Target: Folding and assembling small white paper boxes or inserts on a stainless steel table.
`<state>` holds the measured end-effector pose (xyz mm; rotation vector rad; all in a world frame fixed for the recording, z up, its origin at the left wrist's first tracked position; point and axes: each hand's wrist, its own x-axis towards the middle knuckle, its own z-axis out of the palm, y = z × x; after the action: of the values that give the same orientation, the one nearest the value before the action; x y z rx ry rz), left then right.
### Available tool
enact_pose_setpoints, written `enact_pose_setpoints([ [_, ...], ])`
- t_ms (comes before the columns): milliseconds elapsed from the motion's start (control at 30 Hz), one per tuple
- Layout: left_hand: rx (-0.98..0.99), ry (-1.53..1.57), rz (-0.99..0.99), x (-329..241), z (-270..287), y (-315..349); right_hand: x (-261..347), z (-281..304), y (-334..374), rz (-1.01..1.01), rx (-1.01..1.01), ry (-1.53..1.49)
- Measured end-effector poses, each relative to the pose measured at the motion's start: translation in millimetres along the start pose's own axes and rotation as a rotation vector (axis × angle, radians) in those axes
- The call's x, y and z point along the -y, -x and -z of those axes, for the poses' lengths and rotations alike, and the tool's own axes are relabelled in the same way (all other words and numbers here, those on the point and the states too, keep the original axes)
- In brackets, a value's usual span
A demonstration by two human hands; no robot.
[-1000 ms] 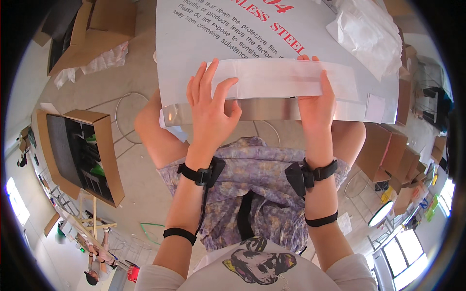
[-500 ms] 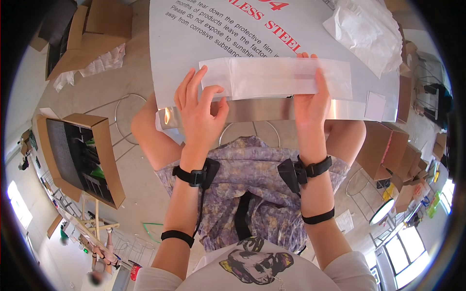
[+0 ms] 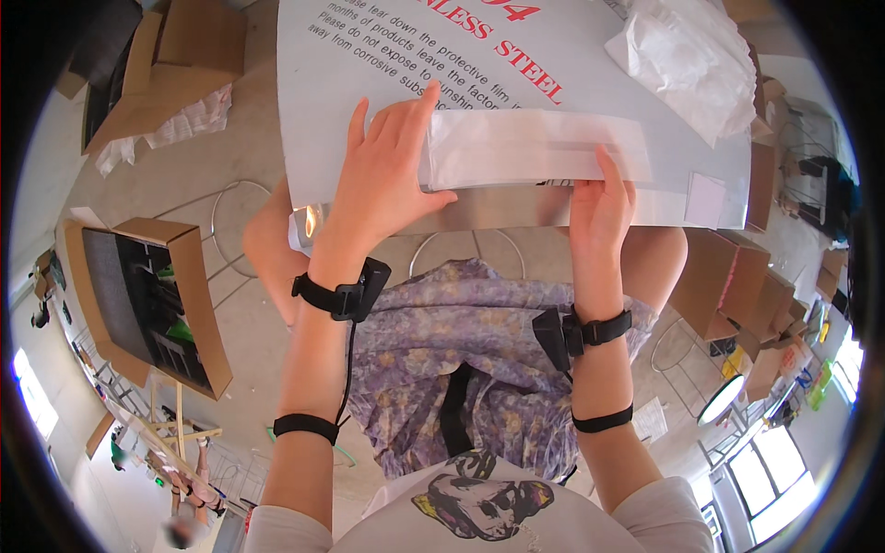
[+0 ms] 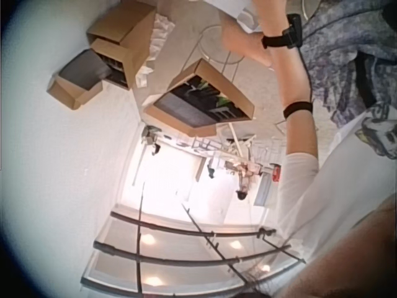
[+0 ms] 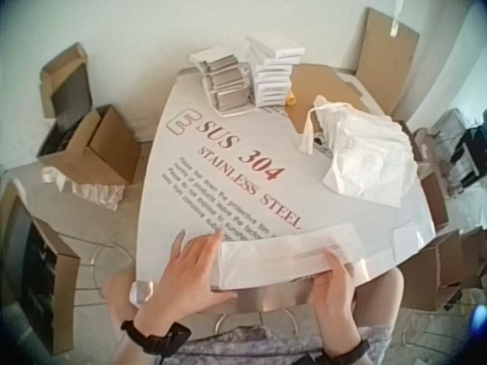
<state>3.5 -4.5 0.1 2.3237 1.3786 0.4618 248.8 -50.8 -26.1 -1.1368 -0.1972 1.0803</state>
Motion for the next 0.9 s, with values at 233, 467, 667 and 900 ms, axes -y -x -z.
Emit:
enact_pose_setpoints([
  [233,0.024,0.015,-0.007,4.5,-3.7,-3.0,0.4,6.8,-1.1,-0.004,-0.104,-0.027],
  [467,0.015,0.039,0.032,6.1,0.4,4.3,8.2,14.2,9.8,0.019,-0.087,0.041],
  [667,-0.024,-0.005,0.092,14.0,18.3,28.9,9.7,-17.3,40.5,0.731,-0.236,0.956],
  [900,-0.121,0.009,0.123,13.3,-0.8,47.6,-65.0,-95.8,13.6,1.004,0.387,1.449],
])
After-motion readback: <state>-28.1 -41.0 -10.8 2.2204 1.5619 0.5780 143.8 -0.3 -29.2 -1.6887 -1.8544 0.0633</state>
